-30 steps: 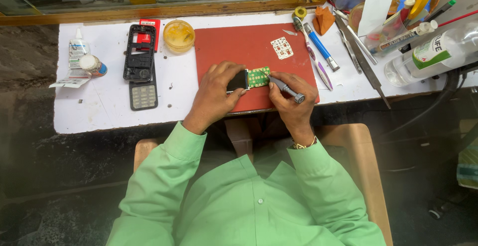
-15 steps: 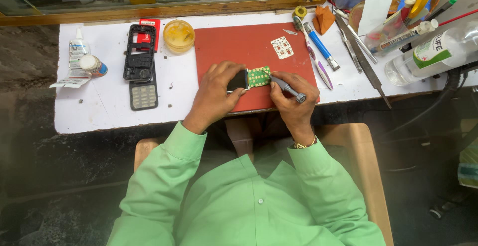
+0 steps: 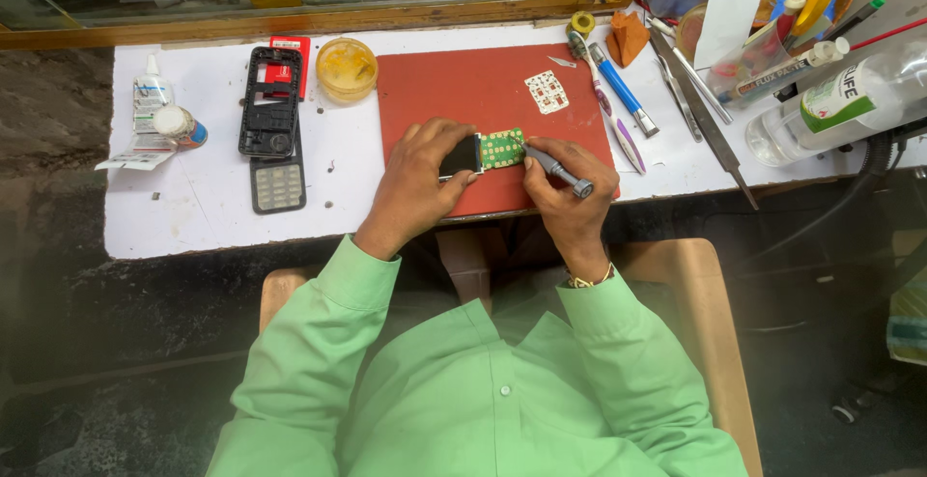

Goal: The person cleans a small green circuit board with a toothbrush, then uses a precision screwdriver to work on the board's surface. The person continues to scrape and adjust components on the circuit board throughout the clip.

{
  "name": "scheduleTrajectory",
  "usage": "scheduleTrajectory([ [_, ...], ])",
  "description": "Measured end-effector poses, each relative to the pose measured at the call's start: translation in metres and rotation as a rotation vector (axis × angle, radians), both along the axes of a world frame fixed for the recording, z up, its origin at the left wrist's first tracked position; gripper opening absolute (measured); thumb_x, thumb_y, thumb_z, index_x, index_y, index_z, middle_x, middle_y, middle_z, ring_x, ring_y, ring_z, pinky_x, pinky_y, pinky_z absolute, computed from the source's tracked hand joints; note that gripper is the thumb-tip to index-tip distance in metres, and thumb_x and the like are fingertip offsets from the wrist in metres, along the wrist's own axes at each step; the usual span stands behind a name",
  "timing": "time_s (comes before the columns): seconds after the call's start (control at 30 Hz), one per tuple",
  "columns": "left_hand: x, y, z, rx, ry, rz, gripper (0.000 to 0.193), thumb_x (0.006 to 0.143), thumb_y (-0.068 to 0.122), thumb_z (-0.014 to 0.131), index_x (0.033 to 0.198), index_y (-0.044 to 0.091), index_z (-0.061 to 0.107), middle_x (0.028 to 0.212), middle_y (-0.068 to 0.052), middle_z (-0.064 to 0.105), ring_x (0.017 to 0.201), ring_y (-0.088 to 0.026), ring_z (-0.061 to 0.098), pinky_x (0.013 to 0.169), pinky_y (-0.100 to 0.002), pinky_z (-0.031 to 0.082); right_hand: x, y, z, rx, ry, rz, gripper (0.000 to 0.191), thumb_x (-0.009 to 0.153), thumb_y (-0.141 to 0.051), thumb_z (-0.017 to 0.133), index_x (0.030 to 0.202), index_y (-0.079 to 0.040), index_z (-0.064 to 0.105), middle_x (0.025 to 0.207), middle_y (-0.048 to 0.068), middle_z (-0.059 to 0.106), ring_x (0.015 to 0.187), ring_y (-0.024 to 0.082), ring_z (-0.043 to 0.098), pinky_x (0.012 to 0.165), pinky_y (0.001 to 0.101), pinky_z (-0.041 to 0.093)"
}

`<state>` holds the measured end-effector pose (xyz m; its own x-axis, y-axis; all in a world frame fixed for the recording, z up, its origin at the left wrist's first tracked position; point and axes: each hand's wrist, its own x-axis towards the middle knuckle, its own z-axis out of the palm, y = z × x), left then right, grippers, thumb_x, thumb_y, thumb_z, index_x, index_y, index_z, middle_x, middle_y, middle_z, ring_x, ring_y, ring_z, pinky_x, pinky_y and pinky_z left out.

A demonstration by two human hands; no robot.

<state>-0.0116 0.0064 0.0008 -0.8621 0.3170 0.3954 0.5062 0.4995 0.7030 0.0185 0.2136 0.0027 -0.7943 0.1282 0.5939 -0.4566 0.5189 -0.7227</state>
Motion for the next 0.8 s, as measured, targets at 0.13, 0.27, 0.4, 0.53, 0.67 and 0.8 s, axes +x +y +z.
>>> scheduleTrajectory([
  [0.13, 0.0001, 0.0001, -0.0001, 0.004, 0.001, -0.001, 0.053, 0.078, 0.011, 0.081, 0.128, 0.005, 0.066, 0.123, -0.01, 0.066, 0.113, -0.032, 0.058, 0.1, -0.043, 0.047, -0.0001, -0.0001, 0.0007, -0.01, -0.005, 0.014, 0.022, 0.087, 0.002, 0.076, 0.109, 0.002, 0.075, 0.099, 0.012, 0.077, 0.088, 0.017, 0.075, 0.076, 0.0271, 0.06],
  [0.27, -0.0005, 0.0005, -0.0001, 0.005, 0.007, -0.001, 0.053, 0.078, 0.012, 0.081, 0.128, 0.005, 0.066, 0.122, -0.01, 0.066, 0.113, -0.032, 0.058, 0.099, -0.042, 0.047, 0.001, 0.0003, 0.0016, 0.004, -0.022, -0.005, 0.021, 0.087, 0.002, 0.076, 0.108, 0.002, 0.076, 0.098, 0.012, 0.077, 0.085, 0.017, 0.075, 0.074, 0.027, 0.059],
  [0.4, -0.0006, 0.0, -0.0001, 0.008, 0.0, -0.006, 0.053, 0.078, 0.012, 0.081, 0.129, 0.005, 0.066, 0.122, -0.01, 0.066, 0.112, -0.032, 0.059, 0.099, -0.042, 0.047, 0.0006, 0.0, 0.0018, -0.001, -0.025, 0.002, 0.021, 0.087, 0.001, 0.076, 0.108, 0.002, 0.076, 0.098, 0.012, 0.077, 0.085, 0.017, 0.075, 0.075, 0.027, 0.059],
  [0.53, -0.0003, 0.0001, -0.0002, 0.001, 0.013, -0.002, 0.053, 0.078, 0.011, 0.081, 0.128, 0.005, 0.066, 0.121, -0.01, 0.065, 0.113, -0.033, 0.058, 0.099, -0.043, 0.047, -0.0008, -0.0005, 0.0015, 0.008, -0.017, 0.006, 0.022, 0.087, 0.001, 0.076, 0.109, 0.002, 0.076, 0.099, 0.013, 0.077, 0.086, 0.017, 0.075, 0.075, 0.0273, 0.059],
  [0.67, -0.0001, 0.0003, -0.0001, 0.008, 0.014, -0.001, 0.052, 0.078, 0.011, 0.081, 0.128, 0.005, 0.066, 0.122, -0.01, 0.066, 0.113, -0.032, 0.059, 0.099, -0.042, 0.047, -0.0014, -0.0001, 0.0012, 0.012, -0.007, 0.032, 0.021, 0.088, 0.002, 0.076, 0.109, 0.002, 0.075, 0.099, 0.013, 0.077, 0.087, 0.018, 0.075, 0.076, 0.0275, 0.059],
  [0.8, -0.0005, 0.0006, -0.0001, 0.006, 0.003, -0.001, 0.053, 0.078, 0.011, 0.081, 0.128, 0.005, 0.066, 0.122, -0.01, 0.066, 0.113, -0.032, 0.059, 0.1, -0.042, 0.047, -0.0012, 0.0001, 0.0008, 0.012, -0.006, 0.018, 0.021, 0.087, 0.002, 0.076, 0.109, 0.002, 0.075, 0.1, 0.013, 0.077, 0.088, 0.018, 0.075, 0.077, 0.0276, 0.06],
])
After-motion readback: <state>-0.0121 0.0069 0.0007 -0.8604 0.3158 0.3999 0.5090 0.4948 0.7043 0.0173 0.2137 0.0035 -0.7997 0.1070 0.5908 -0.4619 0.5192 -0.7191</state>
